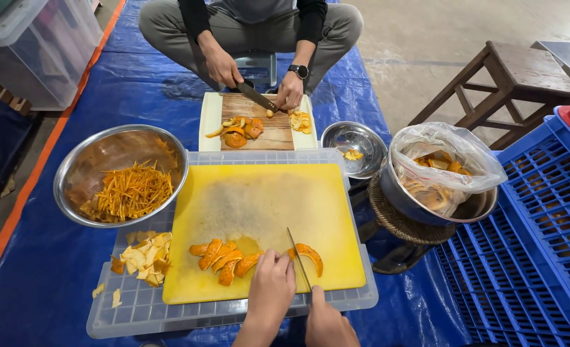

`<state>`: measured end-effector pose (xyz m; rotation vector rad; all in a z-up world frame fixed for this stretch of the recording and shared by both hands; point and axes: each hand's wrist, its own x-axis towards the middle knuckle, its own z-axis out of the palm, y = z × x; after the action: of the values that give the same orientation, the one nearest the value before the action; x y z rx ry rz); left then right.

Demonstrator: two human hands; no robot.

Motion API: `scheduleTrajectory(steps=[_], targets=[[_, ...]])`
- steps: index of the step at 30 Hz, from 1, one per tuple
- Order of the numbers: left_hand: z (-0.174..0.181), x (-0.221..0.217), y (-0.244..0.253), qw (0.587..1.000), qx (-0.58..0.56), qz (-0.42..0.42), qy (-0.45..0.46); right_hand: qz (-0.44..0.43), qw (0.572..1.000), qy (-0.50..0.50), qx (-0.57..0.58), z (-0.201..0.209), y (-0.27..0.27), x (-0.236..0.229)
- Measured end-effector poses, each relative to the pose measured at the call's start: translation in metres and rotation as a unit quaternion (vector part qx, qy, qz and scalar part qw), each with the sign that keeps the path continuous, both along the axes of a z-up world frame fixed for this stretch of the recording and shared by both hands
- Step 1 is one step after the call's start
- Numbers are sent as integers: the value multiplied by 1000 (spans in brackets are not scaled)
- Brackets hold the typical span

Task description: The person slices orange vegetable peels into thin strips on a yellow cutting board using a knife. A second person across the table also slices similar peels on a wooden board. The sliced strips accumulate on the boards throughout the clip.

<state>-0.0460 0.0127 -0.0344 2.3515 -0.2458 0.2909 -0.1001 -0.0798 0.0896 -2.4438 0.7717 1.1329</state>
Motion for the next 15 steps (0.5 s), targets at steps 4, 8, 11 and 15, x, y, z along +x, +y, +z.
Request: scheduleTrajectory(steps=[4, 8, 11, 15], targets=[[-6, -1, -2, 999, 4, 7, -35, 32, 989, -128, 61, -45, -19, 3], [1, -1, 4, 994, 66, 10, -86, 73, 969, -223, 80, -69, -27, 13], [12, -4, 21, 978, 141, 46, -146, 42, 954, -279, 103, -82, -41, 10], [39, -5, 72, 961, 164, 217, -42, -101, 947, -296, 71, -33, -53, 15]])
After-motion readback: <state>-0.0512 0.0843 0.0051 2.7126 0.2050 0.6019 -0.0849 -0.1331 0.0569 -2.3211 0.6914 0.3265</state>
